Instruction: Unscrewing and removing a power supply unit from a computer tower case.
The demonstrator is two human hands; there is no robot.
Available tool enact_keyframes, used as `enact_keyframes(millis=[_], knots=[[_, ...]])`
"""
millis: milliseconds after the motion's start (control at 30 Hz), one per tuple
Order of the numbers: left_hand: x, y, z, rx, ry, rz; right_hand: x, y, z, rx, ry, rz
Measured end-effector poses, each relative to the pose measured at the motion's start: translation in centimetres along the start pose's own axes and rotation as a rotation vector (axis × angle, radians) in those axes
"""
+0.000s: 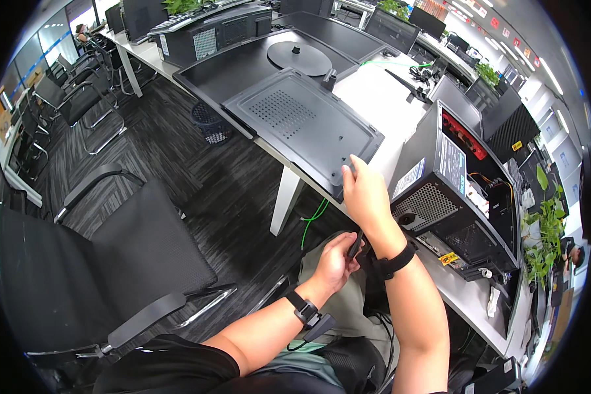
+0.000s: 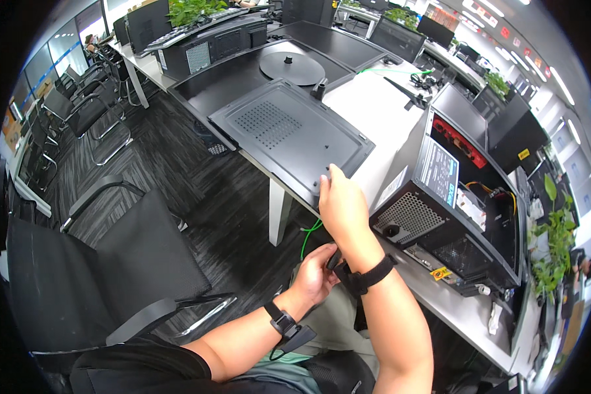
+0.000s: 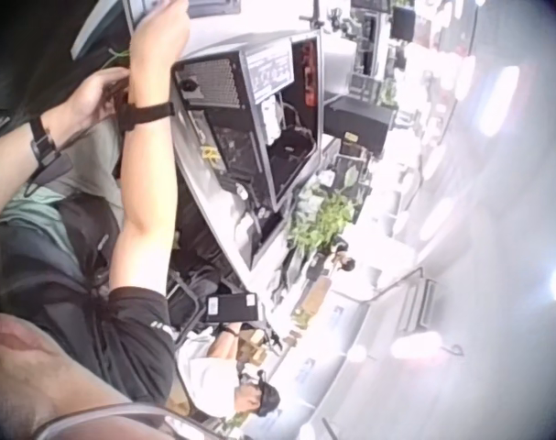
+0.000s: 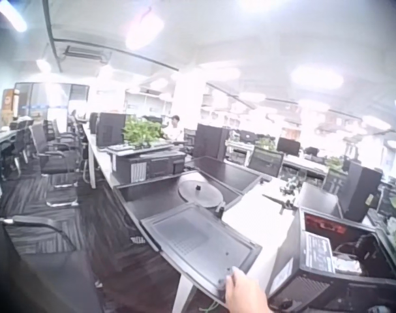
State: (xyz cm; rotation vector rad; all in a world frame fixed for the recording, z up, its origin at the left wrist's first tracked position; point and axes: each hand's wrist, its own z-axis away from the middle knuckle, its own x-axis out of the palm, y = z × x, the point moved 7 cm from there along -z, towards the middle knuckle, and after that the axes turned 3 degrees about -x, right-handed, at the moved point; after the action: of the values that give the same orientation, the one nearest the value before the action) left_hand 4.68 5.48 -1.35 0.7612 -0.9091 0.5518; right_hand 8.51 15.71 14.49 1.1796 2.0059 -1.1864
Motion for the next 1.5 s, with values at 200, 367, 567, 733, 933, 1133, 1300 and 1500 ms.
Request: enact_keyframes(millis=[200,367,567,733,933,1133,1300,1500], knots=[[0.8,0.3,0.0,0.057,-0.148,0.013,-3.6,0.5,6.3,0.053,0.01,-0.306],[2.2,-0.6,0.4,-0.038,-0.299,-0.018,-6.7,4.5,12.9,0.307,0.013,-0.473],[3.6,-3.4,2.1,-0.213,-0.602,-0.335,-8.5,8.9,18.1,0.575,0.031,-0.708],[3.1,-4.6,2.0,-0.294,-0.574,-0.473,-7.3,9.9,20.3,0.702,0.024,-0.886],[2.8,-4.9,1.8,-0.283,-0.534,-0.497,-7.0,10.5,19.6,0.748,0.086,-0.925],[2.5,-4.8,1.3,-0.256,-0.475,-0.528,-6.7,10.9,19.2,0.777,0.118,-0.918],[2.4,-4.8,1.2,-0.258,-0.455,-0.513,-6.5,11.0,19.3,0.802,0.155,-0.943],[2.4,-4.8,0.9,-0.248,-0.444,-0.507,-6.6,10.9,19.1,0.832,0.146,-0.914]])
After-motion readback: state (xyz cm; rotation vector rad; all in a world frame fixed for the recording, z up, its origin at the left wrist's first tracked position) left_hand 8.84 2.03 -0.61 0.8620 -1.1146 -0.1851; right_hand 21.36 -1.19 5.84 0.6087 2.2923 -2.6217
